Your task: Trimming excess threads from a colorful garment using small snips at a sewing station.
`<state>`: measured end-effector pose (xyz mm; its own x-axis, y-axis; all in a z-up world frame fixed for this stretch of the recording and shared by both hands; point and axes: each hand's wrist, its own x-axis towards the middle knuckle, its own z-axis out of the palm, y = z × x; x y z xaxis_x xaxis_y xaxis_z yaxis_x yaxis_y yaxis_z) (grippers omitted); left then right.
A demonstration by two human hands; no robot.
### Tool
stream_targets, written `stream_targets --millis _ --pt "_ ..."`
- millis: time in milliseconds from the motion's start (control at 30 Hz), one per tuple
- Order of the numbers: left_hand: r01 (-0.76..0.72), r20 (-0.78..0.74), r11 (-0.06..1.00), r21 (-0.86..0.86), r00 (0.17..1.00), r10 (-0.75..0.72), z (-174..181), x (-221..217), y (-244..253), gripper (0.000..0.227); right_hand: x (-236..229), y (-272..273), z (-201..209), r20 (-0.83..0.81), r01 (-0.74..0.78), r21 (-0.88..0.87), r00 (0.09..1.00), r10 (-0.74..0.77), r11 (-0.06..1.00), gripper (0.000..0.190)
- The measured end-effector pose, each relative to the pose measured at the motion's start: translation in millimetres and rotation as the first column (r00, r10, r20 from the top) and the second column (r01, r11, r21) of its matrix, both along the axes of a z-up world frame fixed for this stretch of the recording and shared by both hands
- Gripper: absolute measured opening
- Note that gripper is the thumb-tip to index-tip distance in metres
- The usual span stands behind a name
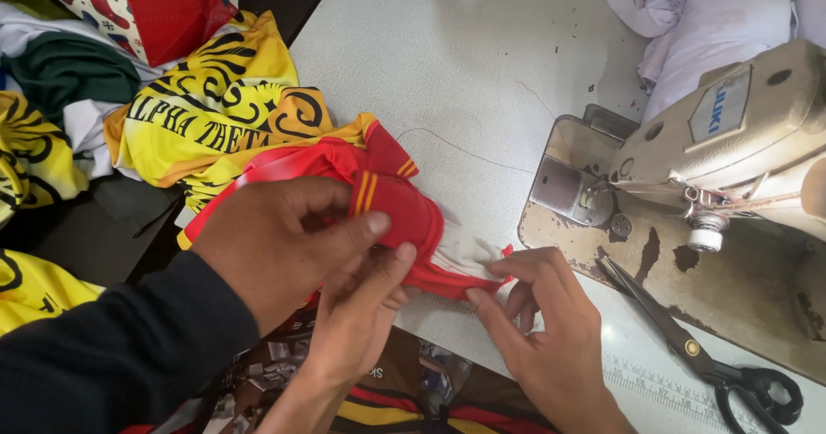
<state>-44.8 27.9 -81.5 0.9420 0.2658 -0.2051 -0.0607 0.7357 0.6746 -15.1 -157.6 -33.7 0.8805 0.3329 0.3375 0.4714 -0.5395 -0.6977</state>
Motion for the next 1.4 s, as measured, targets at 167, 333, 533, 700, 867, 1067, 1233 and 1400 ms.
stream_targets --millis 167,333,533,700,867,1067,1233,1400 --pt "0.025 0.105 0.999 0.042 0.994 -0.030 -3 0 13 0.018 4 2 4 -0.044 -0.048 0.068 0.998 0.052 0.997 0.021" --pt "-0.182 0.310 0.983 -0.028 0.933 0.181 -25 -22 54 0.010 4 1 1 -0.056 -0.046 0.151 0.997 0.055 0.987 0.024" --pt "0.467 -0.269 -0.224 0.855 0.770 0.579 -265 -188 183 0.110 4 -27 -20 -0.032 0.016 0.020 0.999 -0.015 1.000 0.019" --pt "0.412 0.046 -0.488 0.769 0.726 0.686 -366 -270 201 0.067 10 -54 -36 0.202 -0.093 -0.274 0.968 0.152 0.957 0.011" --pt "0.452 0.422 -0.691 0.564 0.561 0.712 -208 -118 146 0.029 29 -69 -49 0.255 -0.149 -0.407 0.929 0.269 0.901 0.016" --pt "-0.382 0.347 0.018 0.924 0.856 0.382 -22 -39 63 0.028 47 -73 -56 0.306 -0.151 -0.467 0.897 0.320 0.871 0.016" --pt "-0.322 0.317 -0.124 0.938 0.947 -0.060 -4 13 54 0.013 53 -73 -55 0.321 -0.178 -0.489 0.874 0.366 0.854 0.017" --pt "0.073 -0.137 -0.402 0.913 0.982 -0.133 -12 70 51 0.081 52 -72 -48 0.359 -0.210 -0.432 0.852 0.381 0.877 0.012"
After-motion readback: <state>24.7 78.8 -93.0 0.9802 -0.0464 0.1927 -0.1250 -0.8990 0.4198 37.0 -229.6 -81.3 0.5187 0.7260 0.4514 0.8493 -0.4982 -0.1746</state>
